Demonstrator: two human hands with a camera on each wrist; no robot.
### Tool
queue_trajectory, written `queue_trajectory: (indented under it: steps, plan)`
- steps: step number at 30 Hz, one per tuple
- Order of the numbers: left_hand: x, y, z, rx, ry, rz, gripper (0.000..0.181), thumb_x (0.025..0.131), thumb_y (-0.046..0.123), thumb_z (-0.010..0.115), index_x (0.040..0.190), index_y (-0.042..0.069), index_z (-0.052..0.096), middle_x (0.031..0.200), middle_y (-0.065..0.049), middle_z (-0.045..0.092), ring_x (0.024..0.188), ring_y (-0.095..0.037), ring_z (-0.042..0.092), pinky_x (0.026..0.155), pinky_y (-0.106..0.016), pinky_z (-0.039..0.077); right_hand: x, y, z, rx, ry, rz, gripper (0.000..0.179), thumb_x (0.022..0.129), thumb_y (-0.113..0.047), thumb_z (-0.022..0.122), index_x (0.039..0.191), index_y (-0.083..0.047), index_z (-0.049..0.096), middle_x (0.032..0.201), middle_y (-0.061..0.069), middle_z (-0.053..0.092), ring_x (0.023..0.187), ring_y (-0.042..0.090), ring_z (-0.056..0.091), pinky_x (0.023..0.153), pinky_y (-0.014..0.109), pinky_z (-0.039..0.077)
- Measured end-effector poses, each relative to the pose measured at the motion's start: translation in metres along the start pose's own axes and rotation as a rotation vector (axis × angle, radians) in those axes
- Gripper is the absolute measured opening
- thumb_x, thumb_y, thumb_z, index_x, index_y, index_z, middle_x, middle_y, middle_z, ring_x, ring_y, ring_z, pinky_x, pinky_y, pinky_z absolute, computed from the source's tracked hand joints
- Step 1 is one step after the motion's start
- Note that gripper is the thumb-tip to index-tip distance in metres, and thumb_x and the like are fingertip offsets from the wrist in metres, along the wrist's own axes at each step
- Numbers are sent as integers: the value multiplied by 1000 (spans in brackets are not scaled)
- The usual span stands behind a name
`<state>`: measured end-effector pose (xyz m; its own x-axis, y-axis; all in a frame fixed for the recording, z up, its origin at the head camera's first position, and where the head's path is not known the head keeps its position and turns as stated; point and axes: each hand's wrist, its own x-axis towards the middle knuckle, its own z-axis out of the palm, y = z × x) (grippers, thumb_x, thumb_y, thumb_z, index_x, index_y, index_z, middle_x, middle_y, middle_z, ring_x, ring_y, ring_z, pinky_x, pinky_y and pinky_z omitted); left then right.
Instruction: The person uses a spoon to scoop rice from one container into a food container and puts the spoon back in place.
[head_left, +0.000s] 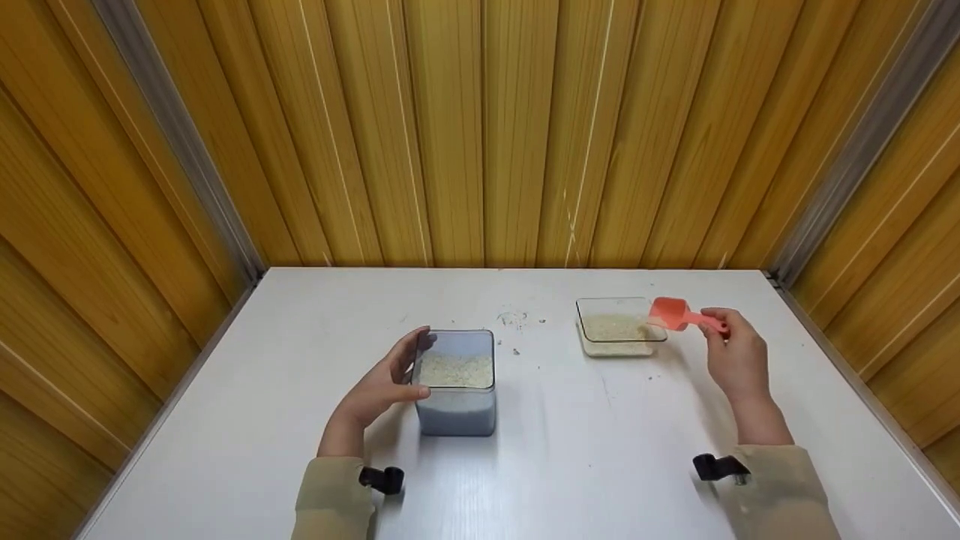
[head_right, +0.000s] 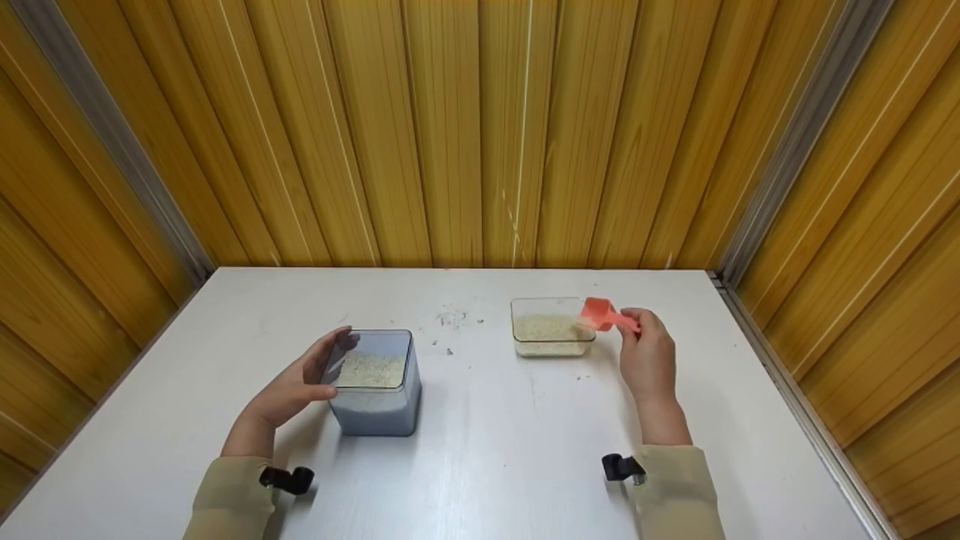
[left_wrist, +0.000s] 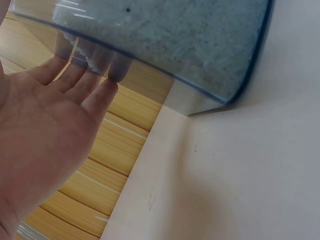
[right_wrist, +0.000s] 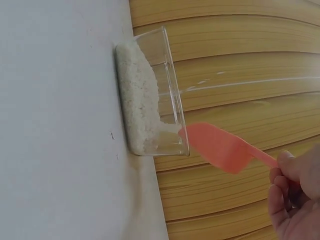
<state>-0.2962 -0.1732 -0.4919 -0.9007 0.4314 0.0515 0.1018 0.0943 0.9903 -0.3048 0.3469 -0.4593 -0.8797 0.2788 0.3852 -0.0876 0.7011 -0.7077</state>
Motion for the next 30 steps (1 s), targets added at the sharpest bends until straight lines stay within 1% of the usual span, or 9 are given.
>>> queue_trajectory:
  steps: [5,10,12,14,17,20,23,27,30]
  plan:
    - [0,1,0,-9,-2,-3,109,80,27,89,165,23,21,174,-4,15,163,-26,2,132,-51,3,-3,-2,4,-16,77,-108,28,101,-4,62,127,6,63,111,26,67,90,28,56,68,-3,32]
    - [0,1,0,-6,-2,-4,110,80,26,89,165,21,19,175,-6,13,163,-28,1,132,-53,4,-2,-2,6,-13,111,-151,26,99,-2,64,124,7,64,107,26,67,86,23,55,67,-3,32]
    - [0,1,0,-4,-5,1,111,80,25,88,165,20,18,175,-7,11,163,-29,0,131,-54,4,-2,-1,5,-1,109,-122,28,99,-3,65,125,6,65,107,25,68,85,19,54,67,-2,34]
    - [0,1,0,-6,-10,8,111,81,23,88,166,18,16,175,-8,10,163,-30,0,131,-55,5,-1,0,4,33,94,-50,30,100,-7,65,128,3,65,107,23,69,83,14,53,65,2,37]
    - [0,0,-1,0,-13,15,111,80,23,88,166,17,17,175,-9,11,163,-30,1,131,-56,5,2,-1,2,120,35,145,37,103,-19,61,137,-5,63,107,11,69,81,7,53,66,6,44]
    - [1,0,-1,1,-15,16,111,80,24,88,166,19,17,175,-8,12,163,-30,1,131,-56,5,6,0,-1,284,-33,331,45,104,-28,59,145,-8,57,102,-2,65,85,6,56,71,8,51]
    - [1,0,-2,-1,-20,19,110,81,24,87,166,19,18,175,-8,13,163,-30,1,131,-56,5,9,1,-3,535,-100,455,50,103,-28,61,148,-7,53,96,-9,61,90,9,55,75,10,54]
    - [0,1,-2,0,-25,22,110,81,23,87,166,19,17,174,-8,13,163,-31,1,130,-58,5,8,1,-6,903,-187,521,37,99,-26,66,134,-12,62,92,-7,62,88,8,53,74,14,54]
    - [0,1,-2,-3,-27,22,110,81,23,88,166,18,17,174,-9,13,163,-31,2,130,-58,6,5,-2,-6,1068,-264,506,19,98,-24,67,117,-19,68,90,-6,63,84,6,55,74,15,53]
